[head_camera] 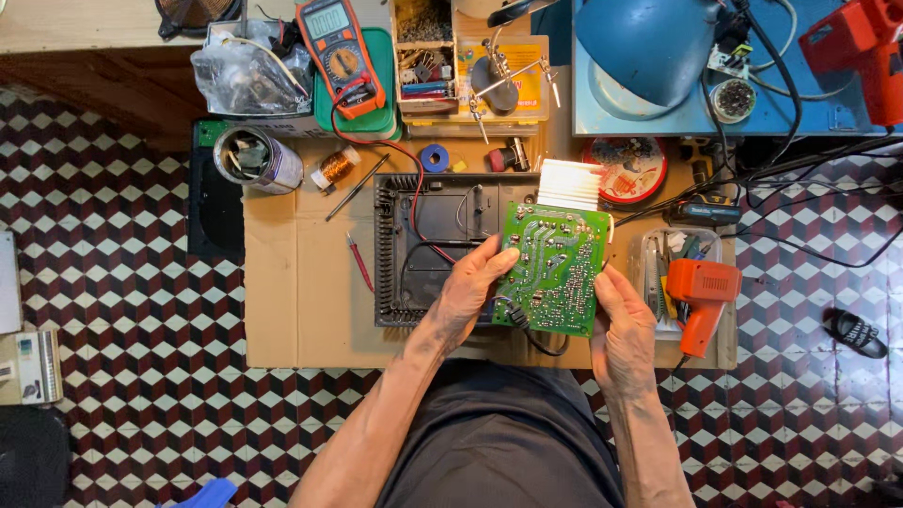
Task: The person uses pliers to trim leads on a green circuit board, then uses a heat gun to apply heat to specific areas while rotating the board. They also handle multimeter probes and a small black component, placing the multimeter on the workbench.
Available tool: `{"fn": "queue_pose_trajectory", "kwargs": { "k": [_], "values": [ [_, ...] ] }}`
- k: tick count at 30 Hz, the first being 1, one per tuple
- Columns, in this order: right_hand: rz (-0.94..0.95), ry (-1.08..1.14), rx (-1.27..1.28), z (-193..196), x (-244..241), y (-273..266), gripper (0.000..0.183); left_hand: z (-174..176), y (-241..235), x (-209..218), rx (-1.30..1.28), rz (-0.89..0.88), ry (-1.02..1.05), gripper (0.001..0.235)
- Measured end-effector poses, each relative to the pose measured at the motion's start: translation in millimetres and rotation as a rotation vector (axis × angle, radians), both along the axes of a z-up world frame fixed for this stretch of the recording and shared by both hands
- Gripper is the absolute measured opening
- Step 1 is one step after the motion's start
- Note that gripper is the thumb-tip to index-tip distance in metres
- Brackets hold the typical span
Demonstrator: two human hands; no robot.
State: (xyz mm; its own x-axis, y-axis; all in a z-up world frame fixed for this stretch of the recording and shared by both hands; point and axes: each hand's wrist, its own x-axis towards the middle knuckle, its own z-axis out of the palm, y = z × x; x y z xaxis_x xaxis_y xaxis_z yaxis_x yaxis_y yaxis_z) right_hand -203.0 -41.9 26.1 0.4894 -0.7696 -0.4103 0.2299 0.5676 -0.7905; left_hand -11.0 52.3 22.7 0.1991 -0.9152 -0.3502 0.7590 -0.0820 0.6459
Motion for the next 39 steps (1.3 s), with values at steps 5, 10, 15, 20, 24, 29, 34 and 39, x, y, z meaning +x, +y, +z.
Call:
{"fn": "queue_pose_trajectory", "kwargs": {
  "k": [5, 10, 15, 20, 24, 29, 34, 39],
  "values": [
    [-0.019, 0.040, -0.037, -5, -6, -2, 0.036, -8, 0, 0, 0.074, -0.061, -0.128, 0.047],
    [-0.029, 0.044, -0.029, -9, -9, 2, 0.036, -11, 3, -3, 0.093, -0.067, -0.117, 0.051],
    [-0.025, 0.040, -0.058, -10, -10, 6, 0.037, -13, 1, -6, 0.136, -0.045, -0.117, 0.054],
    [-0.033, 0.040, -0.051, -12, -11, 10, 0.037, -14, 4, -8, 0.160, -0.018, -0.081, 0.055],
    [-0.040, 0.041, -0.057, -13, -12, 13, 0.037, -15, 8, -9, 0.157, -0.030, -0.047, 0.050],
    [-0.050, 0.020, -0.074, -14, -16, 17, 0.036, -16, 10, -11, 0.152, -0.058, -0.041, 0.044],
    [-0.057, -0.006, -0.102, -18, -17, 20, 0.036, -14, 8, -16, 0.176, -0.039, -0.100, 0.041],
    [-0.092, -0.024, -0.065, -19, -16, 15, 0.031, -7, 2, -11, 0.137, -0.082, -0.207, 0.039]
  ]
}}
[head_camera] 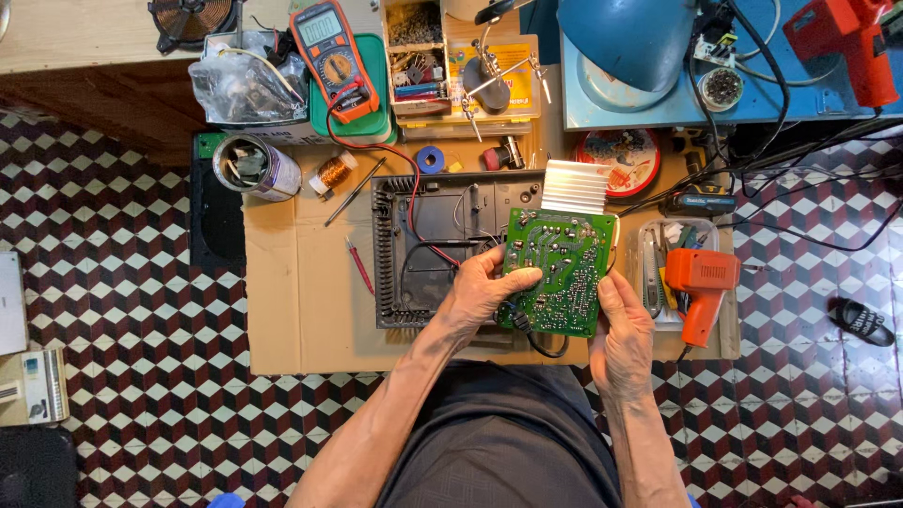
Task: The person uses pliers to trim leads on a green circuit board, then uses a heat gun to apply heat to specific areas while rotating the board. They also handle multimeter probes and a small black component, placing the multimeter on the workbench.
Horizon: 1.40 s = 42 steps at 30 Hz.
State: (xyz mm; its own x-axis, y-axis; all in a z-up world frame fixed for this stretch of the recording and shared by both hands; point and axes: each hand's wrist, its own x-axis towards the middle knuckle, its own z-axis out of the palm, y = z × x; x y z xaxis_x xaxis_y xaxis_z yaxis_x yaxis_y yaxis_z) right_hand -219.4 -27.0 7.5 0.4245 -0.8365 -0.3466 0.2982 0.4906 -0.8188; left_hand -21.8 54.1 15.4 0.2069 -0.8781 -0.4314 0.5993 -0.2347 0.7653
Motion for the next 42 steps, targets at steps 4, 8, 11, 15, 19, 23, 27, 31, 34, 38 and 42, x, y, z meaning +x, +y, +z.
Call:
{"fn": "queue_pose_trajectory", "kwargs": {
  "k": [4, 8, 11, 15, 19, 23, 27, 31, 34, 38, 42],
  "values": [
    [-0.028, -0.061, 0.023, 3, 4, -15, 0.030, 4, -16, 4, -0.077, -0.003, -0.020, 0.039],
    [-0.028, -0.085, 0.024, 7, 10, -31, 0.030, 7, -34, 3, -0.070, 0.037, 0.007, 0.040],
    [-0.017, -0.078, 0.046, 12, 17, -47, 0.029, 10, -49, 0, -0.085, 0.076, 0.064, 0.039],
    [0.040, -0.006, 0.026, 14, 25, -64, 0.033, 6, -66, -1, -0.040, 0.109, 0.135, 0.038],
    [0.031, 0.039, 0.037, 16, 33, -79, 0.034, 2, -79, 4, -0.067, 0.121, 0.230, 0.037],
    [0.026, 0.034, 0.074, 11, 36, -88, 0.034, -6, -80, 8, -0.109, 0.173, 0.400, 0.040],
    [0.026, 0.046, 0.050, 7, 40, -90, 0.035, -11, -80, 11, -0.073, 0.210, 0.418, 0.041],
    [0.017, 0.029, 0.017, 6, 39, -86, 0.036, -8, -79, 10, -0.052, 0.173, 0.387, 0.037],
    [0.017, 0.011, -0.006, 9, 39, -83, 0.035, -5, -79, 9, -0.086, 0.141, 0.338, 0.034],
    [0.020, -0.013, -0.021, 13, 40, -82, 0.034, -4, -81, 8, -0.121, 0.150, 0.296, 0.033],
    [0.018, -0.015, -0.021, 14, 43, -81, 0.034, -7, -80, 8, -0.120, 0.182, 0.251, 0.035]
  ]
}}
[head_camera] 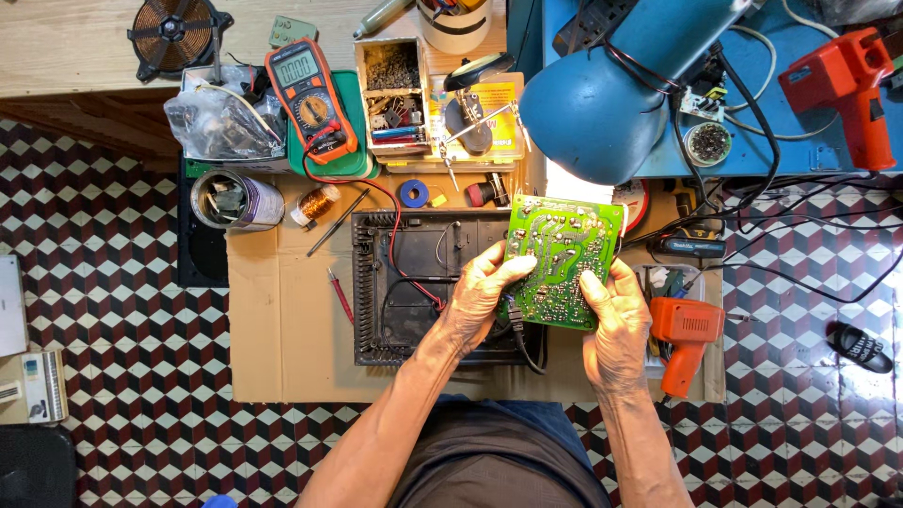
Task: The person uses pliers to trim leads on a green circuit board, then uses a heat gun to apply heat to specific areas while rotating the board. They also handle multimeter probes and a small black component, placing the multimeter on the workbench.
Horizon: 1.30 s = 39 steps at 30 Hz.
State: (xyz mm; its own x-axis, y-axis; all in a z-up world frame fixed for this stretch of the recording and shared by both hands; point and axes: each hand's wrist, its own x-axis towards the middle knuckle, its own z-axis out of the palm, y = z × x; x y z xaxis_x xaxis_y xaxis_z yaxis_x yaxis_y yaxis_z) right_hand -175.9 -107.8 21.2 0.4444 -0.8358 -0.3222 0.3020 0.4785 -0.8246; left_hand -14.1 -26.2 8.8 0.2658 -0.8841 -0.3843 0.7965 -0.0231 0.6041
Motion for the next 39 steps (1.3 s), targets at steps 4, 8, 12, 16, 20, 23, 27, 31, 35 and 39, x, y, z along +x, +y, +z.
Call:
{"fn": "queue_pose_trajectory", "kwargs": {
  "k": [4, 8, 12, 16, 20, 23, 27, 31, 35, 39],
  "values": [
    [0.000, -0.004, -0.009, -1, 2, 1, 0.033, -3, 3, 0, -0.003, 0.019, -0.024, 0.036],
    [-0.002, 0.006, -0.032, -3, 4, 2, 0.033, -4, 3, 1, 0.008, 0.030, -0.030, 0.036],
    [-0.011, 0.013, -0.041, -3, 7, 2, 0.033, -1, -1, 3, 0.037, 0.031, -0.046, 0.036],
    [-0.026, -0.019, 0.035, -1, 7, 0, 0.030, 6, 0, 7, -0.017, 0.017, 0.109, 0.035],
    [-0.035, -0.056, 0.091, 1, 8, -4, 0.030, 8, 6, 15, -0.037, 0.027, 0.359, 0.046],
    [-0.041, -0.051, 0.088, 2, 9, -6, 0.030, 2, 10, 14, -0.019, 0.074, 0.329, 0.045],
    [-0.050, -0.048, 0.091, 1, 9, -7, 0.031, -7, 14, 11, -0.007, 0.099, 0.231, 0.043],
    [-0.056, -0.056, 0.114, 0, 9, -7, 0.030, -9, 14, 10, -0.007, 0.092, 0.287, 0.044],
    [-0.066, -0.048, 0.168, -3, 8, -7, 0.029, -8, 13, 9, -0.025, 0.087, 0.325, 0.043],
    [-0.037, -0.146, 0.294, -21, 1, -11, 0.027, -5, 13, 5, -0.095, 0.057, 0.323, 0.041]
  ]
}}
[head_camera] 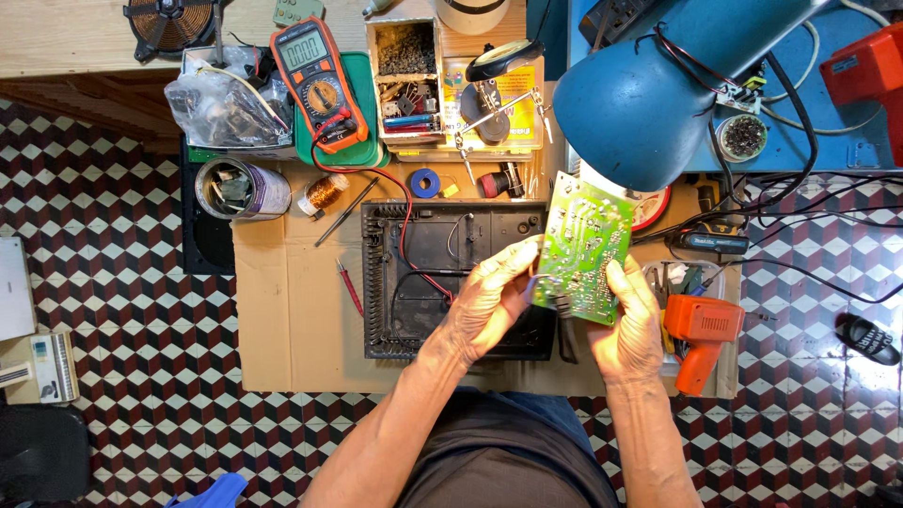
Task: The person uses pliers to trim leads on a green circuit board, then uses a heat gun to apply heat to specific areas while rotating the board. They also handle multimeter probes and a small black component, placing the multimeter on the workbench.
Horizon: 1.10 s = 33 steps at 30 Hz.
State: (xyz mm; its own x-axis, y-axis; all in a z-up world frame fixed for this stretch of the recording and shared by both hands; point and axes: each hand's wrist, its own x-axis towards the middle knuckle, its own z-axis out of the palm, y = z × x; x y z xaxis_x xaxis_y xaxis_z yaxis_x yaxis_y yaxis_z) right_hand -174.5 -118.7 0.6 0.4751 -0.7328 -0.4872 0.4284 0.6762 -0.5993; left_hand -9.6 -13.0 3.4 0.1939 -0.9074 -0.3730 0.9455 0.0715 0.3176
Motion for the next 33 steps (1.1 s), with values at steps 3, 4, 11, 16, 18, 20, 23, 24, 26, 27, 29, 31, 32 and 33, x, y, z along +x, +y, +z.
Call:
{"fn": "queue_pose_trajectory", "kwargs": {
  "k": [3, 4, 11, 16, 18, 20, 23, 24, 26, 27, 29, 31, 32, 33],
  "values": [
    [-0.010, -0.094, 0.191, -20, -7, -1, 0.028, 6, -6, -3, 0.018, -0.044, -0.071, 0.040],
    [-0.042, -0.121, 0.264, -28, -7, 1, 0.027, 10, -8, -4, 0.041, -0.065, -0.100, 0.041],
    [-0.088, -0.324, 0.553, -47, -12, 8, 0.029, 30, -20, -8, 0.100, -0.151, -0.285, 0.041],
    [0.005, -0.388, 0.476, -42, -13, 10, 0.036, 28, -27, -13, 0.125, -0.176, -0.378, 0.040],
    [0.045, -0.385, 0.404, -41, -16, 12, 0.037, 26, -28, -14, 0.080, -0.170, -0.397, 0.039],
    [0.108, -0.339, 0.321, -41, -20, 14, 0.040, 24, -28, -16, 0.076, -0.176, -0.412, 0.040],
    [0.150, -0.316, 0.319, -42, -26, 17, 0.040, 22, -27, -21, 0.106, -0.181, -0.449, 0.042],
    [0.155, -0.316, 0.338, -42, -28, 17, 0.039, 20, -28, -23, 0.097, -0.164, -0.474, 0.043],
    [0.202, -0.361, 0.330, -44, -27, 14, 0.044, 18, -29, -26, 0.089, -0.146, -0.494, 0.046],
    [0.226, -0.383, 0.327, -45, -27, 13, 0.047, 16, -30, -27, 0.090, -0.144, -0.489, 0.049],
    [0.225, -0.376, 0.391, -48, -25, 11, 0.048, 15, -30, -28, 0.081, -0.143, -0.486, 0.053],
    [0.227, -0.352, 0.422, -50, -26, 10, 0.047, 14, -30, -30, 0.060, -0.141, -0.490, 0.055],
    [0.231, -0.332, 0.420, -51, -27, 9, 0.046, 14, -31, -30, 0.048, -0.144, -0.505, 0.056],
    [0.235, -0.313, 0.420, -52, -27, 9, 0.044, 14, -31, -31, 0.036, -0.146, -0.520, 0.057]
  ]
}}
